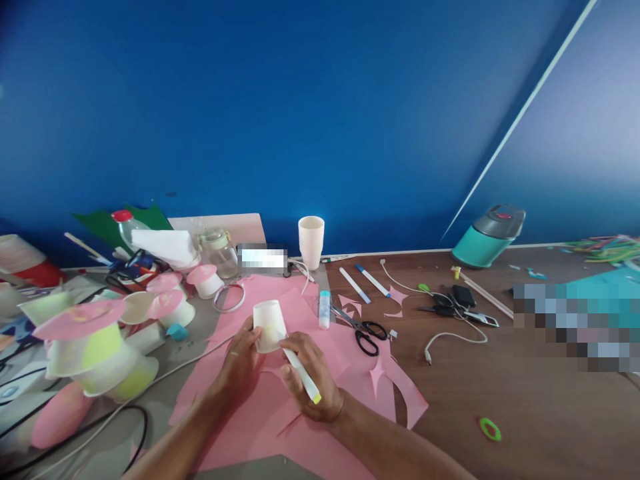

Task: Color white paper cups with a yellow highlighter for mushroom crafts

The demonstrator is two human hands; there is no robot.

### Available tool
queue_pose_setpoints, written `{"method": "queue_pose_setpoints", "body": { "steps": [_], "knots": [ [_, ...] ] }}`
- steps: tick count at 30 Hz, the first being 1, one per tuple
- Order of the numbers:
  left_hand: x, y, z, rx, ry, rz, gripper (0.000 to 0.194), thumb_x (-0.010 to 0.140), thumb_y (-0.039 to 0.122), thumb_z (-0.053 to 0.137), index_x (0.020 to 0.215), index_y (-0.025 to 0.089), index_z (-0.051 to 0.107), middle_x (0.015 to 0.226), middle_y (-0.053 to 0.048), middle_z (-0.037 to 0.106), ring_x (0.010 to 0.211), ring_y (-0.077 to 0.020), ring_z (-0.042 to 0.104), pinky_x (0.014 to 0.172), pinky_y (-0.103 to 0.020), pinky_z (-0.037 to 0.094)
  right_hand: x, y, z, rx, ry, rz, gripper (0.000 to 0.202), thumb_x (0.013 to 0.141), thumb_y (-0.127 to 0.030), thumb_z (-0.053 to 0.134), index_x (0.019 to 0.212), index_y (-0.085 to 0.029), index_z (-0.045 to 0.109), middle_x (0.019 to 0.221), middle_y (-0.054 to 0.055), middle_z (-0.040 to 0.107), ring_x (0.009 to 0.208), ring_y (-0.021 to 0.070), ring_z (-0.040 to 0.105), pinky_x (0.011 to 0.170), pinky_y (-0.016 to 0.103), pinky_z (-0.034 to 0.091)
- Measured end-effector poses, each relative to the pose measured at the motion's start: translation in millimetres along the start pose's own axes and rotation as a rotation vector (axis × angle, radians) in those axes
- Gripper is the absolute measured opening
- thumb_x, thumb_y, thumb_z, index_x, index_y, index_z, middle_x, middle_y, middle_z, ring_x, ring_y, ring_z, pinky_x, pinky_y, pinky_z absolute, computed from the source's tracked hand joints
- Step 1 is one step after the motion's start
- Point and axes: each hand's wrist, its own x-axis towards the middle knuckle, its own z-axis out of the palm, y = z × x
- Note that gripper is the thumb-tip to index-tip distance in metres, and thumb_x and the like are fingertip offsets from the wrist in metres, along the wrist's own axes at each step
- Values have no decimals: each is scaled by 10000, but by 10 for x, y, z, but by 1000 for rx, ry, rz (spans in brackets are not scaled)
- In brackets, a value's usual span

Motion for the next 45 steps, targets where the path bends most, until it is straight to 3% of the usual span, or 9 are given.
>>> {"method": "queue_pose_setpoints", "body": {
  "steps": [5, 10, 14, 23, 27, 33, 38, 42, 45],
  "knots": [
    [-58, 82, 15, -5, -58, -13, 221, 759, 304, 579, 958, 216, 612, 844, -36, 631, 833, -198, 581, 720, -275, 452, -11, 28, 9, 3, -17, 29, 290, 935, -360, 377, 1151, -210, 500, 946, 79, 564, 817, 194, 574, 745, 346, 511],
    [-49, 152, 38, 7, -47, 28, 119, 732, 253, 585, 832, 198, 619, 689, -4, 568, 696, -164, 543, 670, -260, 436, 48, -50, -14, -71, -37, -72, 242, 931, -335, 373, 1095, -228, 515, 858, 60, 603, 896, 229, 574, 862, 406, 467],
    [-1, 101, 14, 10, -50, 51, 113, 736, 273, 608, 802, 181, 601, 663, 10, 552, 611, -137, 498, 612, -246, 419, 55, -58, -7, -41, -73, -149, 242, 931, -328, 356, 1094, -228, 504, 853, 52, 608, 812, 210, 579, 913, 446, 435],
    [-41, 46, 13, -74, -127, -5, 273, 792, 287, 543, 1046, 190, 574, 824, -31, 618, 786, -187, 578, 688, -268, 444, 0, 38, -2, -42, 20, 37, 295, 936, -381, 357, 1124, -206, 503, 854, 61, 559, 782, 201, 552, 716, 351, 489],
    [-27, 34, -13, -46, -147, 18, 207, 812, 288, 517, 988, 204, 585, 796, -16, 603, 741, -167, 563, 678, -259, 440, 20, 27, -9, -85, 10, -9, 265, 934, -358, 366, 1101, -216, 514, 794, 43, 578, 804, 209, 558, 822, 392, 467],
    [39, 36, -71, 70, -30, 70, 165, 716, 278, 643, 852, 189, 614, 772, -49, 617, 780, -200, 562, 662, -261, 436, 39, -7, -10, -84, -37, -135, 218, 922, -324, 364, 1059, -238, 509, 792, 25, 596, 750, 198, 581, 943, 462, 407],
    [20, 28, -25, 43, -55, 16, 208, 754, 290, 586, 938, 196, 599, 789, -40, 625, 776, -195, 578, 663, -261, 441, 46, -8, -26, -85, 5, -78, 245, 914, -343, 387, 1086, -221, 513, 757, 34, 575, 797, 217, 569, 901, 453, 432],
    [-26, 54, 21, -14, -122, 10, 255, 796, 285, 515, 1028, 196, 571, 825, -26, 624, 795, -195, 582, 675, -263, 440, 45, 24, -35, -52, 52, 24, 274, 916, -365, 391, 1082, -193, 525, 790, 52, 564, 792, 213, 554, 730, 370, 490],
    [-49, 75, 34, -26, -174, 28, 237, 822, 284, 490, 1027, 199, 572, 818, -17, 621, 808, -199, 575, 681, -267, 436, 36, 48, -31, -43, 45, 41, 270, 913, -353, 400, 1091, -191, 522, 843, 64, 565, 797, 208, 550, 707, 354, 493]
  ]
}}
